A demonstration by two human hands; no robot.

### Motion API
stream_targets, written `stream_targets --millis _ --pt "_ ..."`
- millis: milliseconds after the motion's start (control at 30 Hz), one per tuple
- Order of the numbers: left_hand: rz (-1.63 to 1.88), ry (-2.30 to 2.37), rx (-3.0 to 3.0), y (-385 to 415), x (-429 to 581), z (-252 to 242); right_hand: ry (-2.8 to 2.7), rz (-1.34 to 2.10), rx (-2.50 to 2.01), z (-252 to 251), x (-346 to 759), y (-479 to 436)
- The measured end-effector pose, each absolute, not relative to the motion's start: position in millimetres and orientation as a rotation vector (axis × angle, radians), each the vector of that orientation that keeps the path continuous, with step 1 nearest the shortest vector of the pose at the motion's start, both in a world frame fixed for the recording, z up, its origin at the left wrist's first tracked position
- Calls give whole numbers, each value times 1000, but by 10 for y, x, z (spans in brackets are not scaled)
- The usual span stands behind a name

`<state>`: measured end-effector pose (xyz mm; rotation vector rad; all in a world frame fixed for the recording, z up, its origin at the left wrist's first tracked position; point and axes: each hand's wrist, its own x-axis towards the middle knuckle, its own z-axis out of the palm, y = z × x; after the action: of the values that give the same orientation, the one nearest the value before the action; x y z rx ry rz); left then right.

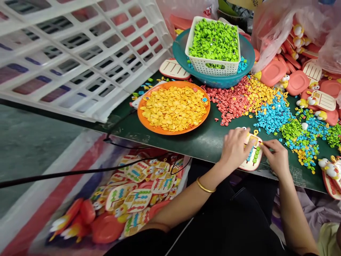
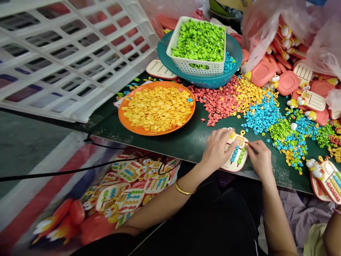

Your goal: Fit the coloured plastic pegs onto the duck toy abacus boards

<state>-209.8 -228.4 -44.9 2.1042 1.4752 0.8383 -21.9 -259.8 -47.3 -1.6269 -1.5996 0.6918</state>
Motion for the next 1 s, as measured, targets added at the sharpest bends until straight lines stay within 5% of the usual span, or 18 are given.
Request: stream_targets --millis 133,433,1000 --pt "926 1685 1936 -2179 -2214 -762 -1613 712 -1664 -659 -174 -2398" --pt "1349 1089 1715 -2297 -2215 -801 -1281 1065 -1525 -493 -73 -2514" --pt "1193 1029 1485 -2290 -2213 -965 -1791 582 -1536 -301 -26 -2642"
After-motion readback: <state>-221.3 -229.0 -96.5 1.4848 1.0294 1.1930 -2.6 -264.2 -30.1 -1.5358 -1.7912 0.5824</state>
